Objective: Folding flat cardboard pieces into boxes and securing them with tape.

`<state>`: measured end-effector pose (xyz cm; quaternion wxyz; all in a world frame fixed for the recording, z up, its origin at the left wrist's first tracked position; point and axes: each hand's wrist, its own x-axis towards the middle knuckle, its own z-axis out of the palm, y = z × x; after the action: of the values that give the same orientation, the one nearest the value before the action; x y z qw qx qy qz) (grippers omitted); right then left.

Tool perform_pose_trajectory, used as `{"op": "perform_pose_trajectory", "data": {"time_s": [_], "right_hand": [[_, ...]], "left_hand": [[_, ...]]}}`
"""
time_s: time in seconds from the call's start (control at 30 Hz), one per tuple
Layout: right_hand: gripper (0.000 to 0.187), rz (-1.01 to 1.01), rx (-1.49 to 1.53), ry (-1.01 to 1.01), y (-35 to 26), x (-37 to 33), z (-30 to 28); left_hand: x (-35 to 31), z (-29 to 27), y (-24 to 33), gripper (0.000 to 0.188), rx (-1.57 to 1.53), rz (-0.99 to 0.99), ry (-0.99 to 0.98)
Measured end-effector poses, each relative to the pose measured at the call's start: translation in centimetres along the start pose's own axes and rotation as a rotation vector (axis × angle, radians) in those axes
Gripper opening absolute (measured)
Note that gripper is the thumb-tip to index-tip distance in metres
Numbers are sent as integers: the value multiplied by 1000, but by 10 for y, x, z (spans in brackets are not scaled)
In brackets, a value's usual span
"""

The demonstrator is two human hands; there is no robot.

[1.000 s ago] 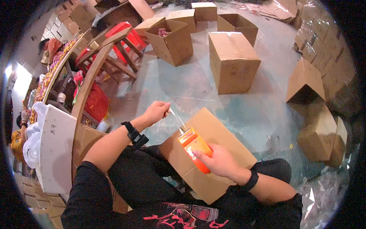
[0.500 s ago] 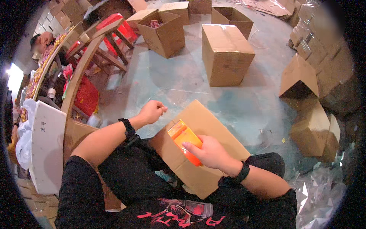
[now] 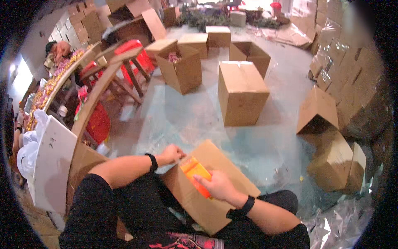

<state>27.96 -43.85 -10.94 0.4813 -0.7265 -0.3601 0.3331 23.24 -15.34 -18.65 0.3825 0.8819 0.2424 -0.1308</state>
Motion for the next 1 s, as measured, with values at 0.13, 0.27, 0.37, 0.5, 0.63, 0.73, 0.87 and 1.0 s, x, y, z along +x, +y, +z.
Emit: {"op": "perform_pose_trajectory", "data": {"time_s": [0.13, 0.27, 0.37, 0.5, 0.63, 0.73, 0.87, 1.0], "right_hand": [[52, 103, 13, -56, -21, -7, -6], [54, 140, -22, -72, -32, -6, -10], [53, 124, -28, -61, -27, -3, -11], [53, 105, -4, -59, -24, 2, -11], [52, 146, 40, -64, -22, -2, -12], [51, 154, 3, -85, -39, -9, -11], [48, 160, -103, -4, -23, -23, -9], [47, 282, -112, -47, -25, -51, -24]], "left_hand": [[4, 24, -20, 27, 65, -20, 42], [8, 17, -21, 40, 4, -249, -24], [6, 13, -8, 56, 3, -219, -72], [10, 2, 5, 66, -133, -104, -355], [-16, 16, 25, 66, -70, 187, -240], [7, 40, -7, 71, -195, 239, -215], [-11, 23, 33, 70, 46, 206, -288], [-4, 23, 24, 53, 452, 327, -171]]}}
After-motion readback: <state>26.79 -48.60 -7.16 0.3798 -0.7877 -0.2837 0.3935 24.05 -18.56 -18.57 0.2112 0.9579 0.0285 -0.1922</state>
